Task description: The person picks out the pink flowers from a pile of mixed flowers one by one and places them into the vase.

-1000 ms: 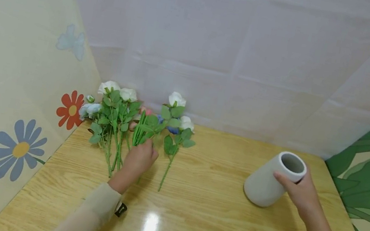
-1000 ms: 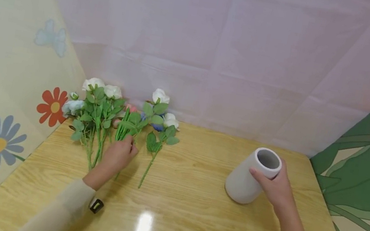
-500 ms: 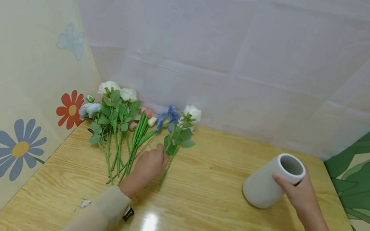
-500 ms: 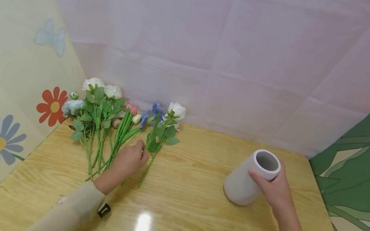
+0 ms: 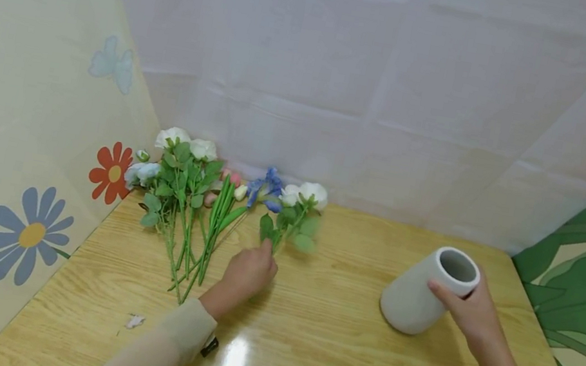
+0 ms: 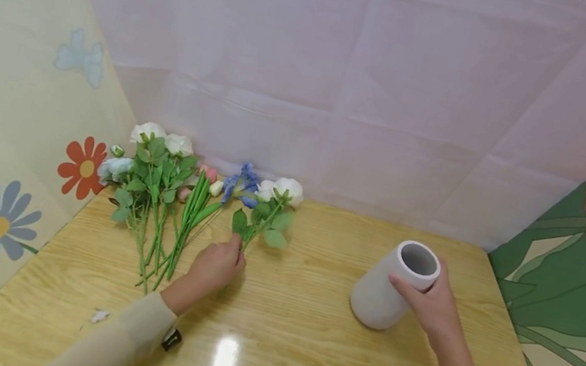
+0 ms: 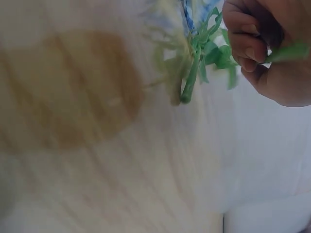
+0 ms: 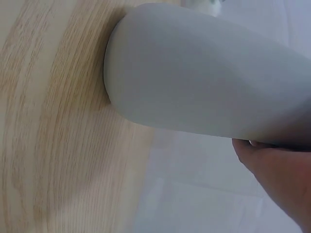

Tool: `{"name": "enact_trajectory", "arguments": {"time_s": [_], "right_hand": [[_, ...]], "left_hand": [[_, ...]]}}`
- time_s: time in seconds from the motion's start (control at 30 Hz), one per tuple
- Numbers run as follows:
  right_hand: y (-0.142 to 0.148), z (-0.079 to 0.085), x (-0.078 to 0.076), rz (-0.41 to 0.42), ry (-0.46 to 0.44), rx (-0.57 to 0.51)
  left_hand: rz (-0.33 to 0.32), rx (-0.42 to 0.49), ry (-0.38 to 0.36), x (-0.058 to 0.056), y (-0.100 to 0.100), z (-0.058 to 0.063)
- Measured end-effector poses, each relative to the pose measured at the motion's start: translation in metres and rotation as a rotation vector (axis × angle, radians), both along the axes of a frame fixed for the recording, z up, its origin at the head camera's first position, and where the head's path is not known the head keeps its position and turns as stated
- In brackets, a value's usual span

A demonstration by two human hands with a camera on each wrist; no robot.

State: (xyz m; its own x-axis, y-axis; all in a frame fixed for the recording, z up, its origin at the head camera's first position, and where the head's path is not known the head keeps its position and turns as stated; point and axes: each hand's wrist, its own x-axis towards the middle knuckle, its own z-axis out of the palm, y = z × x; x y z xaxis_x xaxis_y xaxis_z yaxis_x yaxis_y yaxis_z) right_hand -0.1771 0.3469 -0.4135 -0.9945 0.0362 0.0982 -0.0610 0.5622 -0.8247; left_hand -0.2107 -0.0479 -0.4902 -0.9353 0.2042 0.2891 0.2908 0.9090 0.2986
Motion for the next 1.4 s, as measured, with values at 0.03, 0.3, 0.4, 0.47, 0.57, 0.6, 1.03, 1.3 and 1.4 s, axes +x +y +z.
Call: {"name": "enact_trajectory", "arguments": {"time_s": [0.03,0.3,0.4,0.47,0.57,0.6,1.03,1.3,1.4], "right_hand": [[-0.001,0.000,0.000,0.004,-0.004,0.004],[-0.005,0.001,0.003,0.020,-0.019,0.022],[-0.005,0.001,0.003,0.019,-0.022,0.029],[-0.005,-0.001,0.003,0.017,-0.029,0.021],[-0.005,-0.004,0.003,0.007,-0.032,0.002],[-0.006,-0.004,0.003,0.004,-0.037,-0.008],[-0.006,-0.004,0.003,0.015,-0.031,-0.003],[-0.007,-0.006,0.001,0.001,-0.038,0.000],[-0.008,-0.006,0.001,-0.010,-0.042,0.010]], "left_hand": [[-0.008,-0.003,-0.007,0.000,0.001,-0.001],[0.030,-0.068,-0.087,0.000,0.011,0.000],[0.065,-0.128,-0.136,-0.003,0.017,0.002],[0.072,-0.175,-0.173,-0.005,0.021,0.002],[0.057,-0.188,-0.210,-0.008,0.025,0.003],[0.051,-0.178,-0.219,-0.009,0.026,0.003],[-0.016,-0.124,-0.237,-0.007,0.009,0.013],[0.143,-0.125,-0.167,-0.015,-0.043,0.028],[0.196,-0.117,-0.201,-0.016,-0.060,0.029]]}}
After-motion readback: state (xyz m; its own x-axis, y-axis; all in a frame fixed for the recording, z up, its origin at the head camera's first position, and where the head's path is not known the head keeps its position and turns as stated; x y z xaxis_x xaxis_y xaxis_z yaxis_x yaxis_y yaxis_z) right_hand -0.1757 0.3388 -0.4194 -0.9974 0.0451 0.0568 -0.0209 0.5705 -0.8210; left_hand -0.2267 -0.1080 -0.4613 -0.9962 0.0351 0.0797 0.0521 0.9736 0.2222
